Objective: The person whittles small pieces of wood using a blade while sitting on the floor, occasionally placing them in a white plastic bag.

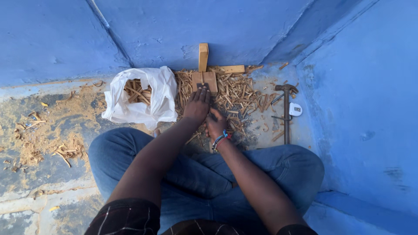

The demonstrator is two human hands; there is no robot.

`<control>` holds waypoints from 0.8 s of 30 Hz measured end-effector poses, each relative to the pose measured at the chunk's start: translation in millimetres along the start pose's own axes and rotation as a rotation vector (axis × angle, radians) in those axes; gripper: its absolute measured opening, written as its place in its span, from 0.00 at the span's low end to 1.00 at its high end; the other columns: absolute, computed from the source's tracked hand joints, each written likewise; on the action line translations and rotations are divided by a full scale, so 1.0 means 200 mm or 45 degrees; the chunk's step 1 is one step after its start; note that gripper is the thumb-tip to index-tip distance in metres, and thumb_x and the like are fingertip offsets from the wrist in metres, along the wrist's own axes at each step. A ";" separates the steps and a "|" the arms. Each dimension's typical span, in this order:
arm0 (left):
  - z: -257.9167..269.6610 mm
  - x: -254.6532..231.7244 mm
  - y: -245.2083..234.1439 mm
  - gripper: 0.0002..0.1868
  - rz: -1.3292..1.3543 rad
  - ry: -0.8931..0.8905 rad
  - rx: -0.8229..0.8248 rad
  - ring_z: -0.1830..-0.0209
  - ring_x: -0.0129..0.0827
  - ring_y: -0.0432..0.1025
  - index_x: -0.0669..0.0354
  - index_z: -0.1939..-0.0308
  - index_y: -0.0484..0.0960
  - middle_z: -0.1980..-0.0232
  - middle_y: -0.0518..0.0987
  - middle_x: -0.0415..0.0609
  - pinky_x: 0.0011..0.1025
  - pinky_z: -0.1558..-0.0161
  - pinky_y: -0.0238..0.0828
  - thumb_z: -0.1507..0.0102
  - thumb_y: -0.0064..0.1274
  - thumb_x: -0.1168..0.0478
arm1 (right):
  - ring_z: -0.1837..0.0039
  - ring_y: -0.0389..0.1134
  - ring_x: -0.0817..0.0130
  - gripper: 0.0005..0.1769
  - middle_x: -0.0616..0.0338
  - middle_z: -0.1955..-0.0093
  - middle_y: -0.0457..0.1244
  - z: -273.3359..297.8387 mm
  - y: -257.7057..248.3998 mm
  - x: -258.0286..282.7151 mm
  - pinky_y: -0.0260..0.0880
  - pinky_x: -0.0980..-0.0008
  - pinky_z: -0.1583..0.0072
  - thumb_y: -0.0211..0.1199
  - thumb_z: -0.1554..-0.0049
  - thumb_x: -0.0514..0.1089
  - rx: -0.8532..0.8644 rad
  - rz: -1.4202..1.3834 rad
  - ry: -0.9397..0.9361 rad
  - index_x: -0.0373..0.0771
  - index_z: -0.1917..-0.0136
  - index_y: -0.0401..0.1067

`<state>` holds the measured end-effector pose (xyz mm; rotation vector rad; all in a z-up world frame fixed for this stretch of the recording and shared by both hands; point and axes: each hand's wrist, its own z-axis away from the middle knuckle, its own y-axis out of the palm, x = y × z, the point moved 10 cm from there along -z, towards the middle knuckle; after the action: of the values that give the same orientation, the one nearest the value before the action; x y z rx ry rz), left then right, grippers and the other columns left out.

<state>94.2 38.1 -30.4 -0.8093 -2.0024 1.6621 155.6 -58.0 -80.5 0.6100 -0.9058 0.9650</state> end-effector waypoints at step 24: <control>-0.24 0.15 -0.02 0.28 0.206 -0.090 -0.110 0.23 0.48 0.59 0.61 0.28 0.67 0.23 0.66 0.57 0.45 0.28 0.56 0.33 0.42 0.61 | 0.75 0.57 0.75 0.23 0.62 0.70 0.62 -0.26 0.08 0.16 0.57 0.71 0.74 0.57 0.38 0.43 0.044 -0.069 -0.033 0.52 0.29 0.70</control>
<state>101.6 92.2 -18.3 -0.9789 -2.1192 1.7236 169.7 3.9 -79.3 0.6744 -0.8931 0.9274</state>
